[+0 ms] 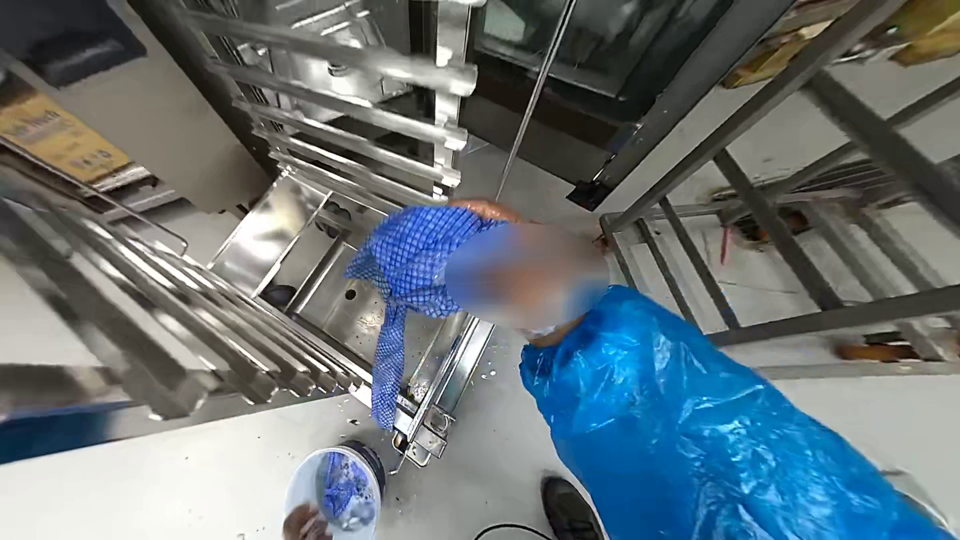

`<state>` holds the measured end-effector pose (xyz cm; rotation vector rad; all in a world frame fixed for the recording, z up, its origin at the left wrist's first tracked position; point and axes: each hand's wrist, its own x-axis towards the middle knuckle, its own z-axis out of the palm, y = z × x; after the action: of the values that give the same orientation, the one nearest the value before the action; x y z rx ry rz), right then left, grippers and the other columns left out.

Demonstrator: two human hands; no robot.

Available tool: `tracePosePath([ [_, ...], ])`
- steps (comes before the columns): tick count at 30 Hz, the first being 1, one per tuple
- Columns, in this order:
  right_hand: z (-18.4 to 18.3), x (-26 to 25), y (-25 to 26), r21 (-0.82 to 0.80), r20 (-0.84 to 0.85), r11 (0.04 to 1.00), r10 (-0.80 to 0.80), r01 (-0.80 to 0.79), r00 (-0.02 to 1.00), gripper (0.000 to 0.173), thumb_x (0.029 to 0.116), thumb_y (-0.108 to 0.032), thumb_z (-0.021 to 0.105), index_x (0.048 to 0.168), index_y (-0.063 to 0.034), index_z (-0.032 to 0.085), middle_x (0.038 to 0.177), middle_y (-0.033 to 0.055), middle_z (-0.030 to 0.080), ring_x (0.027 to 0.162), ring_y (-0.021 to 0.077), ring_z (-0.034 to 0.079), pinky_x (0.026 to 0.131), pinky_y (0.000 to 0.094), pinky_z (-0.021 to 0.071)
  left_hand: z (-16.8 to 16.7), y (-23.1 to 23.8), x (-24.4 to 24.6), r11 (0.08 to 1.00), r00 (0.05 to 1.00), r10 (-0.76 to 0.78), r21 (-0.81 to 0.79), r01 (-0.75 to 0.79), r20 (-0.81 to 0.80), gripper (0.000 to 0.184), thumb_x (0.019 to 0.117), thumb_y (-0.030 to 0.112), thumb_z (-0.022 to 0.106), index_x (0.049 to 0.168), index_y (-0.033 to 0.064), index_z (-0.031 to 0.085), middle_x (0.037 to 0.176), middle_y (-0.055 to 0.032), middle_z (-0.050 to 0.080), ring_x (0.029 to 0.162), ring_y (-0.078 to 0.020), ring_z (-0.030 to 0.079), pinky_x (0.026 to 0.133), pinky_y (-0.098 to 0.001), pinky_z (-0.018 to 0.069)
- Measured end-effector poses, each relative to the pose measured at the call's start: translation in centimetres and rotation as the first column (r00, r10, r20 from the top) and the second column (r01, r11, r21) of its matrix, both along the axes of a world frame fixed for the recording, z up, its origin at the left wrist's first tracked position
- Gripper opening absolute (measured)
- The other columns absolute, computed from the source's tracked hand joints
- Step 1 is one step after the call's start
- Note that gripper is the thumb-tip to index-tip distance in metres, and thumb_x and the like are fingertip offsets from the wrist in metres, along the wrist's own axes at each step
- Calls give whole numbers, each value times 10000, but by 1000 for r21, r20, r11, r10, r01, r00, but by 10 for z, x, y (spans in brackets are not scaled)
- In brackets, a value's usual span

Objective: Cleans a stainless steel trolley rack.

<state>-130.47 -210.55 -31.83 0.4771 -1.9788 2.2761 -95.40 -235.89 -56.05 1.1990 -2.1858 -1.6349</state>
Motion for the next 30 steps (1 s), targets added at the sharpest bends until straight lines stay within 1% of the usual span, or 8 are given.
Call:
tracePosePath([
  [4,28,9,-1,-18,11,997,70,-69,998,387,784,121,613,1154,28,674,1020,-47,722,914,-72,656,839,123,553,131,69,-144,844,900,-434,-372,387,-49,552,871,49,708,1374,-100,536,1216,-238,690,821,-272,741,701,-436,623],
  [7,48,14,5,-93,11,989,118,-117,993,384,783,135,597,1138,18,683,991,-56,730,894,-58,670,822,136,570,171,92,-213,796,843,-435,-302,525,317,903,906,323,776,1580,-8,276,1234,-202,700,922,-384,728,816,-606,573],
  [11,51,10,24,-115,-96,987,105,-116,990,406,784,127,586,1171,30,661,1039,-59,721,938,-55,662,858,143,561,162,95,-256,758,577,-358,-133,639,734,504,1042,417,553,1483,173,539,1283,-193,684,1213,-400,638,1029,-623,465],
  [15,17,2,42,-45,-121,998,39,-44,992,414,775,148,595,1179,74,647,1083,-3,712,980,-51,650,899,143,543,137,95,-254,880,830,-314,-187,437,461,311,1058,236,560,1251,21,677,1015,-202,724,939,-336,698,887,-551,532],
  [19,-45,11,43,227,-64,974,1,14,998,475,741,132,701,1209,55,679,1159,148,720,1041,138,691,945,330,564,162,107,-258,976,976,-215,28,216,-44,195,1051,109,535,1143,-42,616,734,-25,623,588,-53,583,581,-220,519],
  [22,-75,32,30,344,127,931,79,-118,989,620,729,113,791,1321,52,616,1335,257,613,1225,332,619,1045,473,514,190,116,-269,948,962,-195,215,234,-188,204,1036,68,502,1193,-2,612,1010,-53,642,849,-110,601,783,-290,522],
  [26,-103,58,5,309,290,936,74,-166,954,937,670,37,896,1485,50,435,1560,325,356,1407,406,458,1122,472,452,196,118,-283,880,918,-325,283,382,-229,147,1035,105,486,1070,86,627,988,-7,645,897,-108,631,824,-306,544],
  [30,-129,63,0,177,353,975,-188,132,917,674,690,115,826,1313,80,569,1334,291,590,1214,365,610,1030,491,513,195,118,-268,764,776,-605,148,629,-176,204,998,112,525,1146,72,661,1068,-8,681,965,-101,665,889,-308,572],
])
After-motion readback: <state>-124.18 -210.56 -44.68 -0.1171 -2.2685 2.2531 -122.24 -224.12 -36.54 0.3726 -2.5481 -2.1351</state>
